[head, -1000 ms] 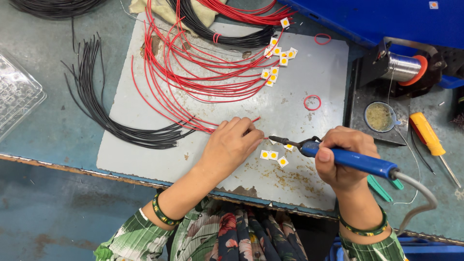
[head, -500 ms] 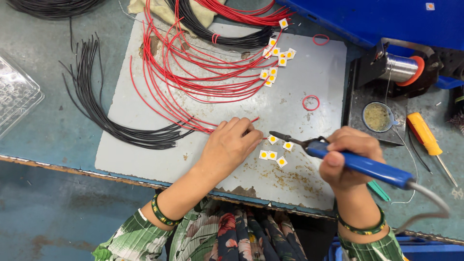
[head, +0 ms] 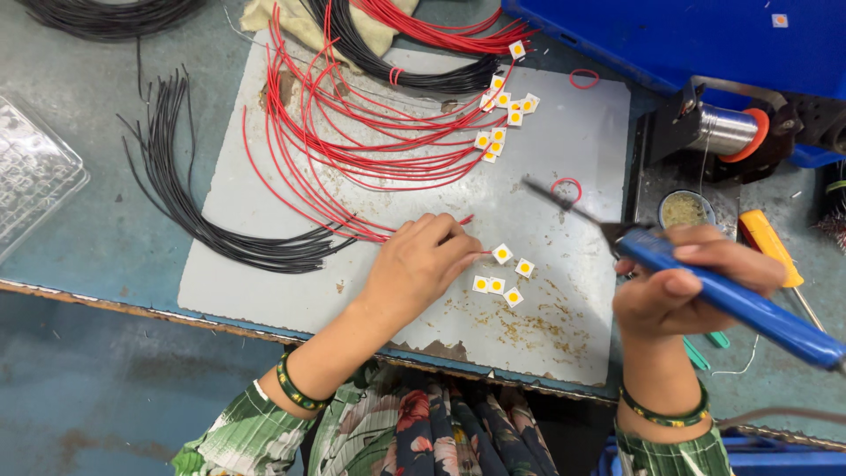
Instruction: The person solders red and black wires to small square LED modules on a workbench. They use a soldering iron and solder wire, repeatedly heating the contacts and applying solder to secure the connections. Finished units are set aside on the table.
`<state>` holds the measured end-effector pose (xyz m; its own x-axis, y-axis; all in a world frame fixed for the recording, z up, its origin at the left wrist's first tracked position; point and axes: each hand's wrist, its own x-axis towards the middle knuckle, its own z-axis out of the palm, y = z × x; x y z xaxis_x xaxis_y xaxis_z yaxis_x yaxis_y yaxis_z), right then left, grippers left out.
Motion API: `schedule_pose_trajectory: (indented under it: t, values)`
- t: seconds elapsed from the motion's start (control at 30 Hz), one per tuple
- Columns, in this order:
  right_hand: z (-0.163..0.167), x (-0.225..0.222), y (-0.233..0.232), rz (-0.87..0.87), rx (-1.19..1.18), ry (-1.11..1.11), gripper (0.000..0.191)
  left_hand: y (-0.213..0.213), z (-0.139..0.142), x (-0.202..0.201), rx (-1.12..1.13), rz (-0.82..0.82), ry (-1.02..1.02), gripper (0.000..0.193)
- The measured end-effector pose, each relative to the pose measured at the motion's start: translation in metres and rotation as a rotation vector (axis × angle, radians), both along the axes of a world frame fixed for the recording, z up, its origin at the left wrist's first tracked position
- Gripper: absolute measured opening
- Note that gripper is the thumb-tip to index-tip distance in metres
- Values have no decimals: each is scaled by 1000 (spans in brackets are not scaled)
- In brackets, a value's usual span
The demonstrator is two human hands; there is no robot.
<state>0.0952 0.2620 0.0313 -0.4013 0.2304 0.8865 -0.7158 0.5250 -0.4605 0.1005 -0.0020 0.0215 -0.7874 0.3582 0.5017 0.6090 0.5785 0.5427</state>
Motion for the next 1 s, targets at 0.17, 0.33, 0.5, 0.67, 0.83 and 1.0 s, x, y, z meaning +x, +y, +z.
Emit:
schedule_pose_trajectory:
  t: [0.17,0.33,0.5,0.67,0.83,1.0]
  values:
    - [18,-2,7,-40,-21,-13,57,-1,10,-17,-15,16,-7,13]
    - [14,-2,12,-22,-12,-28,58,5,11,-48,-40,54,-96,16]
    - [11,-1,18,-18,-30,-25,57,9,4,-70,-32,81,-78,22]
    - [8,-4,21,-41,-52,-5,56,1,7,-64,-21,80,-61,23]
    - [10,-4,21,-34,-22,-16,55,-17,18,-33,-146,133,-80,14]
    - [17,4,14,48,-45,-79,57,-19,15,-8,-279,143,-43,17]
